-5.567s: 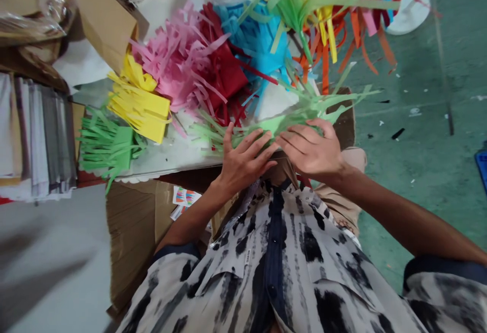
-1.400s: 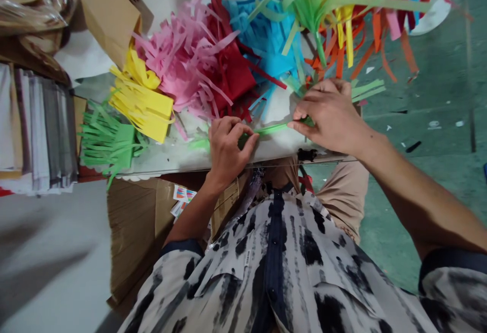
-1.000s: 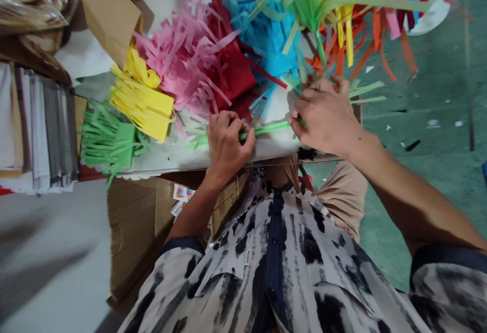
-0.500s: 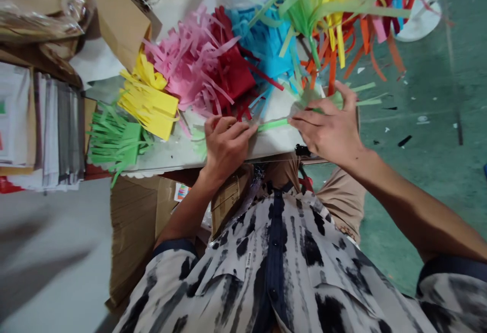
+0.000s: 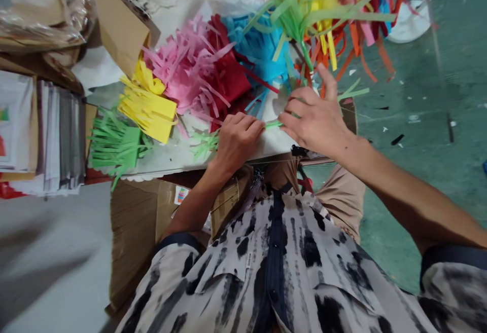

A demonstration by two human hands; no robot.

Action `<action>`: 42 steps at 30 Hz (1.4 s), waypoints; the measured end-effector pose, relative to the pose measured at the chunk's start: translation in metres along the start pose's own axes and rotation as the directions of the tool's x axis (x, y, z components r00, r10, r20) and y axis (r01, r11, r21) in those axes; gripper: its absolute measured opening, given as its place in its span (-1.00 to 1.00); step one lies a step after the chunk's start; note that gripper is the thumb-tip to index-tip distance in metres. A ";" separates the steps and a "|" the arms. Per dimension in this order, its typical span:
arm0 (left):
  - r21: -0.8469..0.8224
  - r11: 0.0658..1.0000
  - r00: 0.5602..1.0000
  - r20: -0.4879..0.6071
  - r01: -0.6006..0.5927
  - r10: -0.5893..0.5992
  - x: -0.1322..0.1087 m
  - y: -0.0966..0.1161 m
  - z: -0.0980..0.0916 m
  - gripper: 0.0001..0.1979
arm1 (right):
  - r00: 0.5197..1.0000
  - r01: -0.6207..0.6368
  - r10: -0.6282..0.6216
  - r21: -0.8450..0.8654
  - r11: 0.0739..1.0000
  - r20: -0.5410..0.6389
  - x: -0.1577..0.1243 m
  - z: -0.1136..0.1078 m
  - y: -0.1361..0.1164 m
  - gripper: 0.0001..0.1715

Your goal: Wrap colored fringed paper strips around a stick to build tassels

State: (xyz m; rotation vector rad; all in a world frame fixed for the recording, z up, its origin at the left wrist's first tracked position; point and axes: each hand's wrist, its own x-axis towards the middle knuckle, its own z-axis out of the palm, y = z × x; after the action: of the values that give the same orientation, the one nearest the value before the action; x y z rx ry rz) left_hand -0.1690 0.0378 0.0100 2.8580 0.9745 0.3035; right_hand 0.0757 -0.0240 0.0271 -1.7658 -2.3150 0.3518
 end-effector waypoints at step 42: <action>-0.128 0.990 0.998 0.010 0.065 -0.064 -0.010 -0.003 -0.007 -0.62 | 0.994 -0.078 0.064 -0.155 0.985 -0.093 0.000 0.012 0.013 -0.52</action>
State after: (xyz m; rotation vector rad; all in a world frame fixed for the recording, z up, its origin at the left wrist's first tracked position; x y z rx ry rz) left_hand -0.1805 0.0344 0.0147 2.7046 1.0055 0.3381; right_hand 0.0837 -0.0212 0.0118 -1.8994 -2.2793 0.1016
